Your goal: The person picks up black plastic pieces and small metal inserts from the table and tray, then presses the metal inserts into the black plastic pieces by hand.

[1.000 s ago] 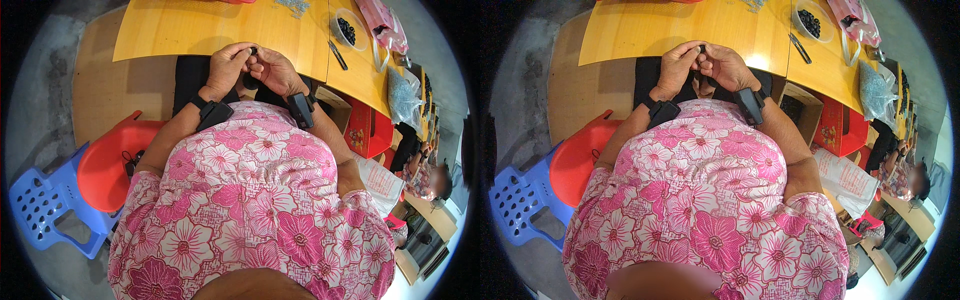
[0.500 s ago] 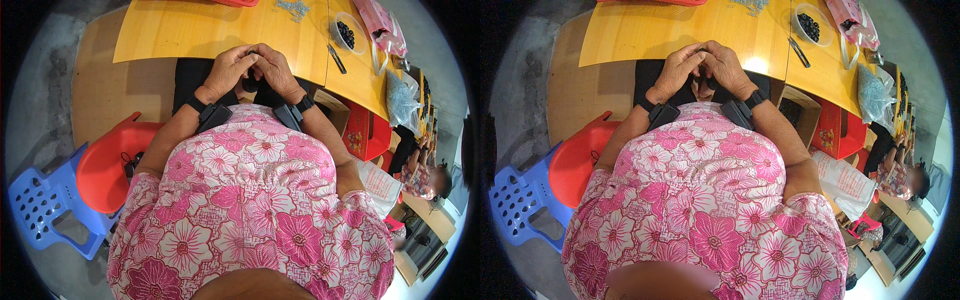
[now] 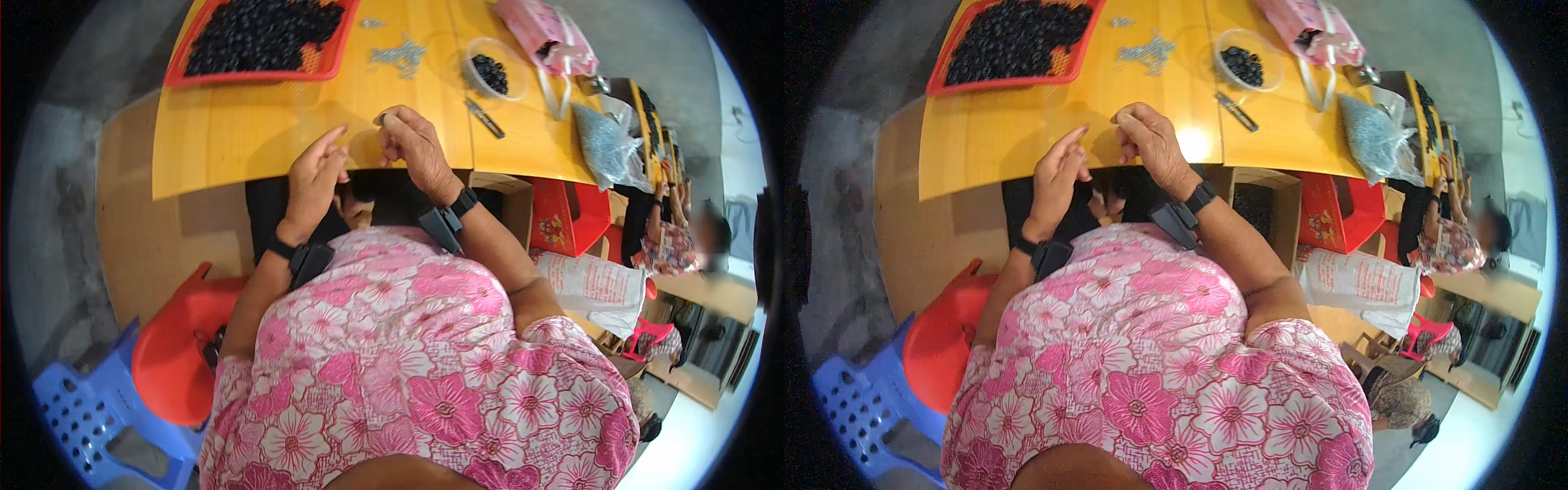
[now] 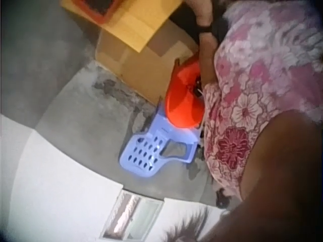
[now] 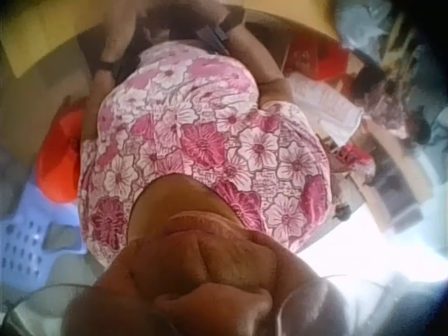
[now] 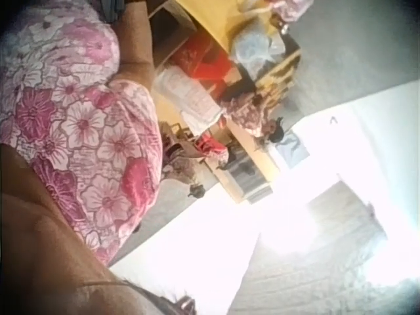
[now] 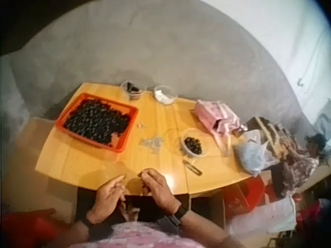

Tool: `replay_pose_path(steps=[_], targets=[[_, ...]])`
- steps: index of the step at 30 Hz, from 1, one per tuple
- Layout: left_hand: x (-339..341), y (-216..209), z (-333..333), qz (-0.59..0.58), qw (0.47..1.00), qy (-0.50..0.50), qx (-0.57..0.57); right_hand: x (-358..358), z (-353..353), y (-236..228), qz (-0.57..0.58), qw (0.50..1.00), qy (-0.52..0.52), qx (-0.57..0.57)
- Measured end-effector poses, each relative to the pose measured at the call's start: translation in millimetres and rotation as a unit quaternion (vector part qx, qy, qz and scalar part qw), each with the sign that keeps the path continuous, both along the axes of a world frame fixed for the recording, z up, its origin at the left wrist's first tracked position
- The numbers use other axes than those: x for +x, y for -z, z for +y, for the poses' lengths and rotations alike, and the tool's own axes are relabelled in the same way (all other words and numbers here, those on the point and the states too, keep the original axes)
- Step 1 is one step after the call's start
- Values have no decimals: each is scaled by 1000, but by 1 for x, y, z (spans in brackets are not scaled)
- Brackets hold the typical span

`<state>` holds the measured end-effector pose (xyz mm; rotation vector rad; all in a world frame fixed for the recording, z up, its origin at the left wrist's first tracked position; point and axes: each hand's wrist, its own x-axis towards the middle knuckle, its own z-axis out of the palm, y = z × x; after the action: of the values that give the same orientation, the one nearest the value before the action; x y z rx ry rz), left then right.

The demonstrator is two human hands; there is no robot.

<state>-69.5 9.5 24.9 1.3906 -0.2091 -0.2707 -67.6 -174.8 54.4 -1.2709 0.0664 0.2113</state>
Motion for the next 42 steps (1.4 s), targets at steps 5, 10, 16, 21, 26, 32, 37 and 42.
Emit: replay_pose_path(steps=[5, 10, 16, 21, 26, 32, 37, 42], targets=[[18, -12, 11, -125, 981, -19, 150, 29, -63, -36, -89, 911, 262, -307], [38, -2, 7, -161, 975, -41, 147, 57, -151, -48, -185, 692, 344, -608], [47, -4, 9, -97, 990, -4, 103, 83, -147, -50, -181, 559, 260, -766], [59, -9, 9, -162, 972, 6, 168, 110, -54, -61, -342, 731, 132, -575], [57, -4, 7, -161, 973, -9, 167, 162, 15, -54, -411, 696, 39, -587], [60, 0, 8, -168, 971, -1, 168, 217, 49, -35, -368, 686, -135, -613], [60, -1, 7, -167, 972, -5, 164, 219, 66, -21, -263, 654, -166, -690], [59, 2, 7, -152, 980, -8, 131, 213, 69, -22, -230, 671, -170, -684]])
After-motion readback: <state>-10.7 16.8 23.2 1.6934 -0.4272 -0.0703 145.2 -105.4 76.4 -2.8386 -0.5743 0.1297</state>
